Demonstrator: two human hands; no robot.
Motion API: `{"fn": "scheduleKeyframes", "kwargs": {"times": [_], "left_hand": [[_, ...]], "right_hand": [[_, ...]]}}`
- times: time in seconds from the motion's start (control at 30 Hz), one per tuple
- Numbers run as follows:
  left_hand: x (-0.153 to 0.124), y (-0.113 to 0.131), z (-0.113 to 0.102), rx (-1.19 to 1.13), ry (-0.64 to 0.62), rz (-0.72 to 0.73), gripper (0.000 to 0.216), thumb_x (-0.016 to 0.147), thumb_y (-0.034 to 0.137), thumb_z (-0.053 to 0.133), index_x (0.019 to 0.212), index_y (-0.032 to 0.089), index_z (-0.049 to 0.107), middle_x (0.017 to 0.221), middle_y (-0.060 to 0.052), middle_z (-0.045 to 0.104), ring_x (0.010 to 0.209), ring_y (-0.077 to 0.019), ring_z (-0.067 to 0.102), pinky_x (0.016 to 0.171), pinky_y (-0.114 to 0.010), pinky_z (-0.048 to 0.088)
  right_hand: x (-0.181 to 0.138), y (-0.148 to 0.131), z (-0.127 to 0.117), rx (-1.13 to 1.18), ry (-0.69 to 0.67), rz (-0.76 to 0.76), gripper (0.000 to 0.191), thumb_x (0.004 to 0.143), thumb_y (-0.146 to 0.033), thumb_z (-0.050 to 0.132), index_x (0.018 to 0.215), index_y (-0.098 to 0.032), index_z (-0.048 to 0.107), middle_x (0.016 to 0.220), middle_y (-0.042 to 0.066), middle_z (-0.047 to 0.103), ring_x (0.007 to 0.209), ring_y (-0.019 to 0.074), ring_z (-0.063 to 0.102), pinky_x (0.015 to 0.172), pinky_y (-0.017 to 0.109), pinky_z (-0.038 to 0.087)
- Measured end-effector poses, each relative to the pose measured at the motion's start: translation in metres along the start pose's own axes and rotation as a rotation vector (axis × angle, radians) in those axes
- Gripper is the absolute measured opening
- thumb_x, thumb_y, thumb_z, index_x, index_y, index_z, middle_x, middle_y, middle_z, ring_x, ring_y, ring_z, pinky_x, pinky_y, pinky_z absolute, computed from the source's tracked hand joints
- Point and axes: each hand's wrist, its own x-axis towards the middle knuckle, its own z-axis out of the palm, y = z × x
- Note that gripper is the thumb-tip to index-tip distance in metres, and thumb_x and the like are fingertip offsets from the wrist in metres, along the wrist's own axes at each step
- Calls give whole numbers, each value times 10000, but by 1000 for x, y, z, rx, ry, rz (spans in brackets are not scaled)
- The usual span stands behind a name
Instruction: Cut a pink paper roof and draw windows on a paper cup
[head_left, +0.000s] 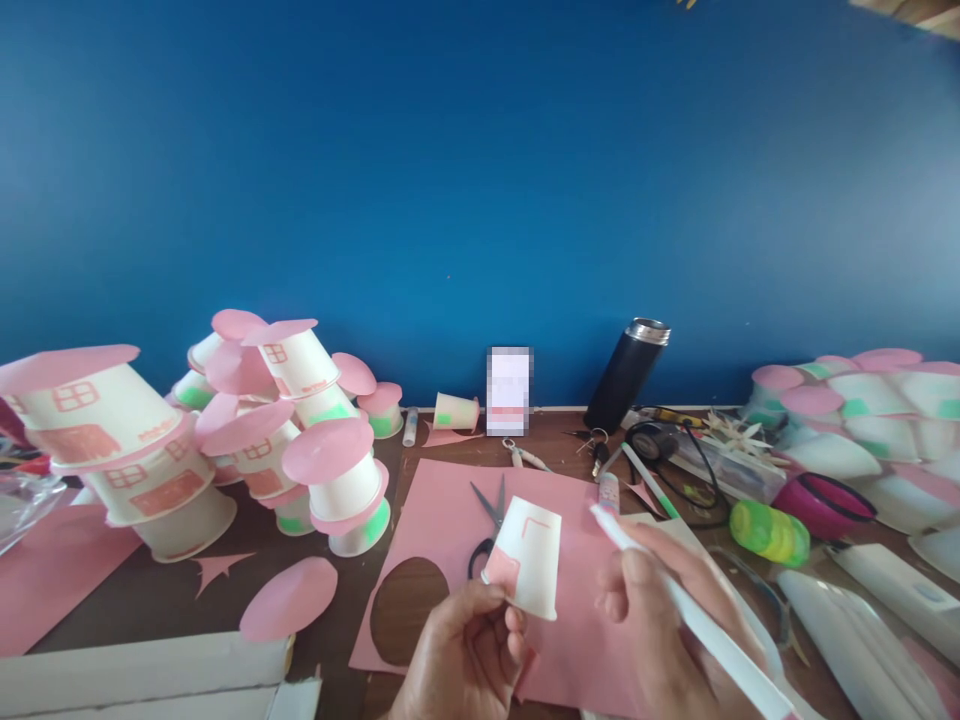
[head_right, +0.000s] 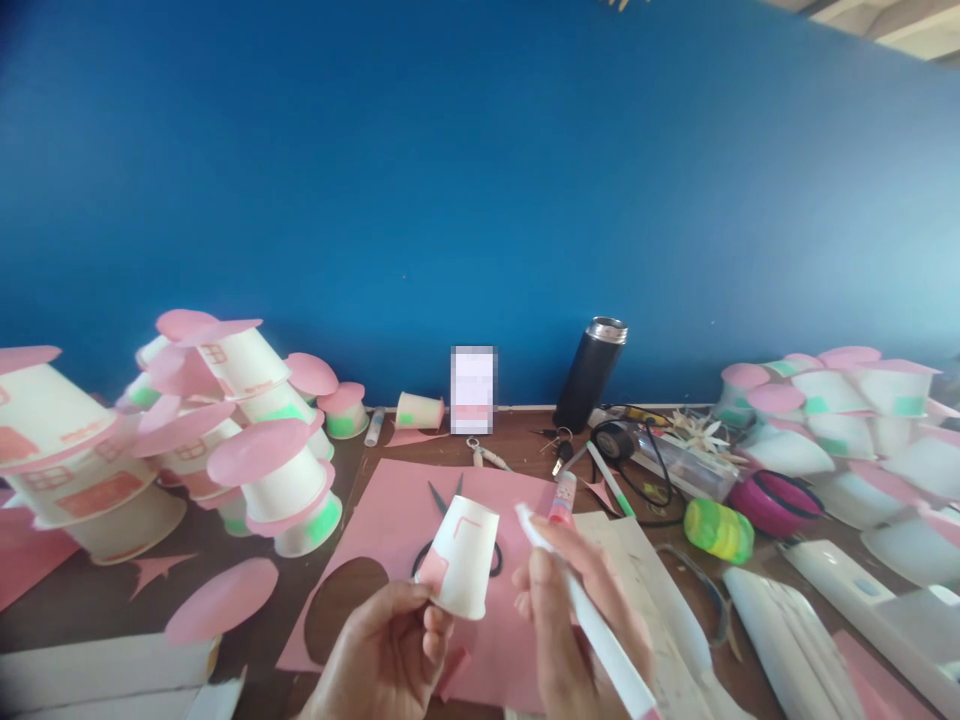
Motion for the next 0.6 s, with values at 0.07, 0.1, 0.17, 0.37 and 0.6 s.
{"fn": "scheduleKeyframes", "kwargs": {"times": [0.07, 0.1, 0.17, 0.37, 0.6], "left_hand": [[0, 1, -1, -14, -35, -46, 129, 777, 39, 539, 693, 49, 636, 501, -53, 610, 453, -97, 583, 472, -171, 510], [0, 1, -2, -24, -56, -75, 119, 772, 47, 541, 700, 42, 636, 502, -53, 604, 452, -98, 581, 475, -174, 508], [1, 1, -4, -38, -103, -126, 113, 759, 67, 545, 687, 39, 628, 496, -53, 586, 432, -101, 569, 471, -182, 501], [3, 2, -6, -40, -165, -222, 97, 753, 70, 549, 683, 49, 613, 493, -49, 560, 441, -101, 559, 460, -163, 474], [3, 4, -7, -23, -170, -200, 41, 741, 58, 615, 701, 67, 618, 535, -36, 586, 495, -95, 583, 510, -168, 487]], "right_hand": [[5, 3, 0, 7, -20, 74, 243, 905, -387, 512, 1040, -228, 638, 680, 5, 660, 567, 142, 634, 533, 221, 542], [8, 7, 1, 24, -57, 127, 271, 898, -419, 520, 1058, -237, 640, 765, 24, 691, 640, 157, 665, 578, 233, 559], [13, 15, 3, 130, -175, 289, 335, 861, -479, 566, 1105, -258, 626, 1020, 57, 706, 820, 196, 699, 688, 268, 577], [11, 25, 17, 679, -446, 688, 444, 820, -517, 616, 1151, -222, 593, 892, 73, 737, 768, 245, 708, 658, 351, 552], [8, 14, 27, 841, -453, 784, 440, 826, -513, 610, 1141, -209, 573, 797, 47, 717, 612, 222, 675, 501, 296, 493]]}}
